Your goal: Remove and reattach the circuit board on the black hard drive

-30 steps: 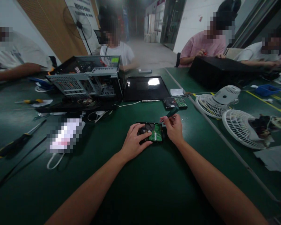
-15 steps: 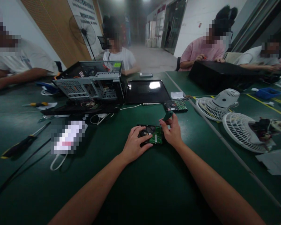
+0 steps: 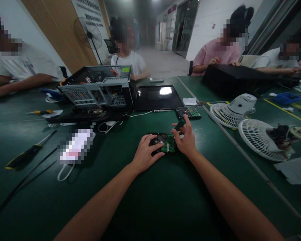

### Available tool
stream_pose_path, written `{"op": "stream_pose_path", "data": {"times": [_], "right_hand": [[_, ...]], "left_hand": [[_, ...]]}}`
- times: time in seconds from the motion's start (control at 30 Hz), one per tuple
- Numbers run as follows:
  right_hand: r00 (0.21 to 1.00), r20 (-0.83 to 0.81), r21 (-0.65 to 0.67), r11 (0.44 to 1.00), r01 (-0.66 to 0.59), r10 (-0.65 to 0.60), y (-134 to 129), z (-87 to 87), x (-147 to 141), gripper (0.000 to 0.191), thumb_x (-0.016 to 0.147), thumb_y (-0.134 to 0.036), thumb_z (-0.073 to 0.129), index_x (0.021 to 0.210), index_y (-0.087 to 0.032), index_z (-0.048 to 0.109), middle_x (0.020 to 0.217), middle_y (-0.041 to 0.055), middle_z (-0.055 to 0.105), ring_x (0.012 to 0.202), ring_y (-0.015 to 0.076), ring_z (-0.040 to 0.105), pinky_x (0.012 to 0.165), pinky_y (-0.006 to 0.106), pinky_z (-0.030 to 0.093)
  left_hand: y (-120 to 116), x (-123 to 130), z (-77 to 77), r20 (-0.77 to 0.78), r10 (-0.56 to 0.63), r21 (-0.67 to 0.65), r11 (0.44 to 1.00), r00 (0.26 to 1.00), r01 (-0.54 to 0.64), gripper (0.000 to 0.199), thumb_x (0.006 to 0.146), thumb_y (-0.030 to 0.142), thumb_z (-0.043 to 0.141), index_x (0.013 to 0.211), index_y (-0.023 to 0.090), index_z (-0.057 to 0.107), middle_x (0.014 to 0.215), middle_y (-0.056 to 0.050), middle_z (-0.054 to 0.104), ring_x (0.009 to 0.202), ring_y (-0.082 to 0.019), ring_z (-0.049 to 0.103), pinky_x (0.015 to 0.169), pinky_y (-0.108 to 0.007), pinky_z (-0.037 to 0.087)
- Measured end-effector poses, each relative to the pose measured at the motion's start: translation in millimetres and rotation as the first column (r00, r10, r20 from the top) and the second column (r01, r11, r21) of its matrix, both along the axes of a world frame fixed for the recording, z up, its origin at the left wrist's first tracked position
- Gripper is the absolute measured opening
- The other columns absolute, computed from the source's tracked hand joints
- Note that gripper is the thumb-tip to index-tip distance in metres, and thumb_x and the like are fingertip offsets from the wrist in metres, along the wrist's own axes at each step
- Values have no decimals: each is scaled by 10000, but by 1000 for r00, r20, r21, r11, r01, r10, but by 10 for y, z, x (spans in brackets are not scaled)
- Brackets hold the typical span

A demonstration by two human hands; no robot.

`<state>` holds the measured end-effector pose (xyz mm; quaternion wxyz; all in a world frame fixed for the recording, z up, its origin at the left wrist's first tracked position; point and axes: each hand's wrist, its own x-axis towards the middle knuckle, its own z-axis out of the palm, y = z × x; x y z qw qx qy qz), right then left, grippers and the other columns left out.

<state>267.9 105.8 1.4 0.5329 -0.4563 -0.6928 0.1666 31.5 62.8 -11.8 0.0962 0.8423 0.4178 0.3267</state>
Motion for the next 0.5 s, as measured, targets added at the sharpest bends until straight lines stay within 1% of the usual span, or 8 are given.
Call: {"op": "stream_pose_path", "data": {"times": [0.1,0.17,0.2,0.27,0.37,0.43,0.5], "right_hand": [[997,34,54,997,63,-65,-1,-49,-4,776,960,-330,635,1602,-333,200,1181,83,711,868,228,714,690,387,604],[995,39,101,991,90,-95,2,-57,-10,769,952,-337,652,1589,-333,220,1176,84,710,851,222,714,712,395,613],[994,34,130,987,97,-102,4,-54,-12,770,949,-333,658,1585,-330,223,1194,89,703,871,224,716,741,406,619],[995,24,189,978,94,-100,7,-34,-14,776,945,-313,665,1583,-320,224,1276,111,667,972,240,717,839,441,617],[996,23,238,968,78,-86,7,11,-16,732,972,-263,618,1589,-312,227,1406,134,591,1125,258,692,973,483,577],[996,30,231,970,79,-88,3,35,-20,688,1004,-229,548,1599,-317,214,1429,134,583,1137,251,696,986,478,573],[995,34,221,971,86,-96,0,42,-29,675,1020,-210,506,1609,-320,195,1410,129,605,1098,241,716,970,464,583]], "left_hand": [[-2,2,5,1,-3,-1,1000,1000,3,382,870,413,772,1241,339,727,1442,-74,508,1358,-342,389,1112,-607,428],[-4,4,8,0,-4,-1,1000,1000,4,375,874,417,766,1238,331,729,1435,-77,512,1356,-338,392,1117,-596,428],[-6,4,8,-1,-3,-1,1000,1000,3,371,878,419,762,1237,327,731,1435,-79,512,1357,-335,391,1120,-590,425],[-6,4,7,-4,2,0,1000,1000,-2,367,884,420,755,1237,324,730,1439,-79,509,1358,-334,388,1122,-588,422],[-2,0,2,-3,-4,-3,1000,1000,4,366,882,424,756,1235,328,731,1439,-79,511,1353,-338,392,1110,-598,429],[3,-3,-3,-1,-8,-5,1000,1000,8,365,879,425,759,1231,330,732,1434,-82,516,1349,-340,397,1100,-604,434],[7,-6,-8,-3,-7,-7,1000,1000,7,367,877,421,762,1231,330,732,1433,-84,517,1350,-341,397,1096,-605,436]]}}
